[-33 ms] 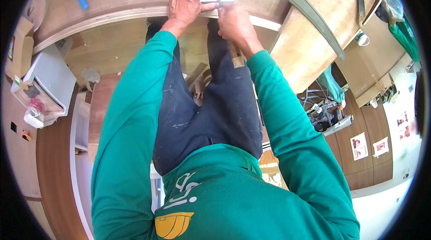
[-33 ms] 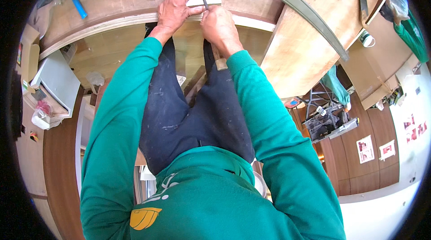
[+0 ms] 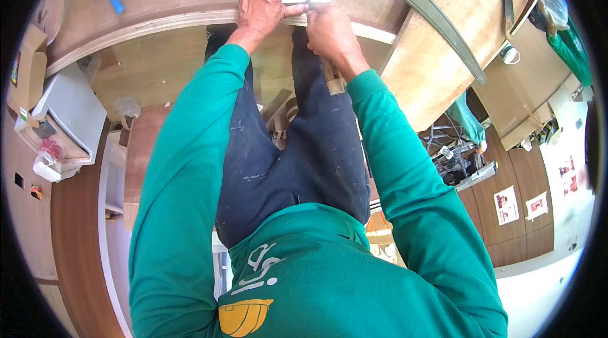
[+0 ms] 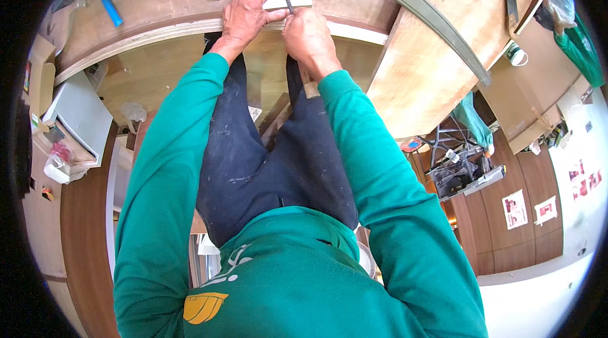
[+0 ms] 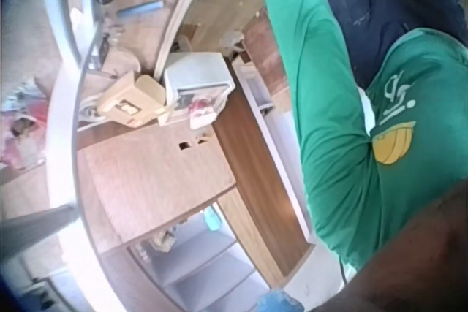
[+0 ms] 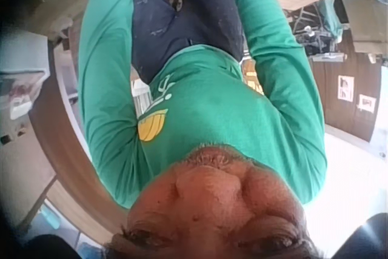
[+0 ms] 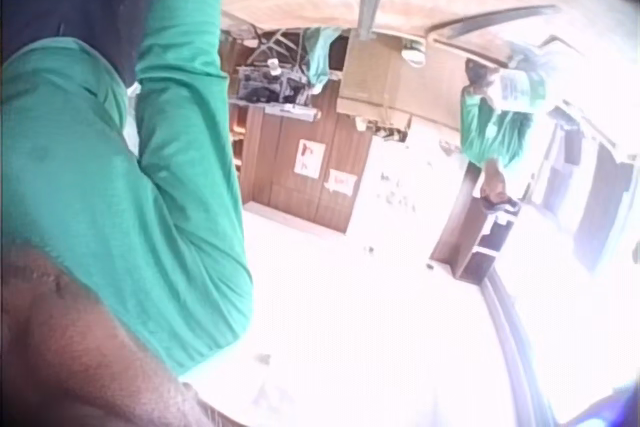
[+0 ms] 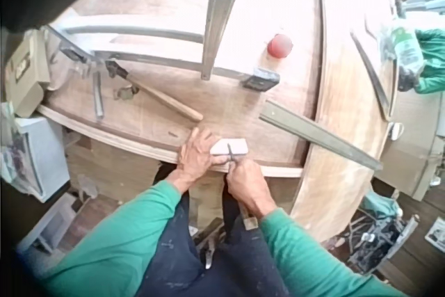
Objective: The person uses a chisel to carve a rectangular slot into a small block of wood held in their left hand. They repeatedly chip away wood shavings to deepen the cut. After carving, they use a hammer to tap the chisel into the slot to widen or clean it.
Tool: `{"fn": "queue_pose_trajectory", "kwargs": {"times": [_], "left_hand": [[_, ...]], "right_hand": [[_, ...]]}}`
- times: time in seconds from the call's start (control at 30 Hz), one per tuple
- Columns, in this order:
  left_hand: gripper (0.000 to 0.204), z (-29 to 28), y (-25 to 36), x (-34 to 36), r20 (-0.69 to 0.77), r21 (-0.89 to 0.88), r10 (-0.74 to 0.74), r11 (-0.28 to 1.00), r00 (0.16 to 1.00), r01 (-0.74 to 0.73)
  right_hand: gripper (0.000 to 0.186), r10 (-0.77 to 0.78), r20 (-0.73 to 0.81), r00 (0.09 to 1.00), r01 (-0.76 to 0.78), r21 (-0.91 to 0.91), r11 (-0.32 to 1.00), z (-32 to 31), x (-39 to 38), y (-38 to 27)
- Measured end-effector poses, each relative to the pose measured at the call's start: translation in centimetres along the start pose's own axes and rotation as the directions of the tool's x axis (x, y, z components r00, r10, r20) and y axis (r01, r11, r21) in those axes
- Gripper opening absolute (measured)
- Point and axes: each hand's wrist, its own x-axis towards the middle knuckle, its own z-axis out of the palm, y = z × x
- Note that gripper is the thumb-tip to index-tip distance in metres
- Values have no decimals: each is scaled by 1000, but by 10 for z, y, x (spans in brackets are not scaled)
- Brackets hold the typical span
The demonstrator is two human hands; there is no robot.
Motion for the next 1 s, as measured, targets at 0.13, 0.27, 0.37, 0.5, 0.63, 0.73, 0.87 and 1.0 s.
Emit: {"fn": "queue_pose_trajectory", "kwargs": {"times": [0.13, 0.27, 0.37, 0.5, 0.63, 0.73, 0.87, 1.0], "left_hand": [[54, 4, -2, -1, -24, -23, 19, 1000, 1000, -19], [59, 3, -6, -1, -30, -40, 43, 998, 999, -44], [58, 4, -6, -1, -32, -66, 58, 996, 998, -60], [56, 3, -6, 0, -40, -47, 64, 997, 997, -66], [56, 6, -8, 1, -72, -48, 92, 994, 993, -96], [55, 7, -9, -1, -66, -72, 73, 994, 995, -78], [56, -1, -3, -1, -16, -62, 44, 997, 999, -45], [57, 6, -9, 2, -29, -44, 30, 999, 999, -32]], "right_hand": [[33, 17, -32, 999, -21, -127, 992, 1, -2, -13], [32, 4, -57, 998, -14, -174, 985, -1, -2, -23], [32, -49, -55, 997, 33, -261, 965, -2, 1, -22], [29, -117, 13, 993, 114, -347, 931, -11, 5, -26], [27, -170, -4, 985, 152, -426, 892, -9, 14, -24], [28, 190, 221, 957, -110, -329, 938, -31, 29, -65], [28, -220, 56, 974, 219, -489, 844, -11, 30, -27], [26, 12, 183, 983, 66, -411, 909, -28, 12, -43]]}}
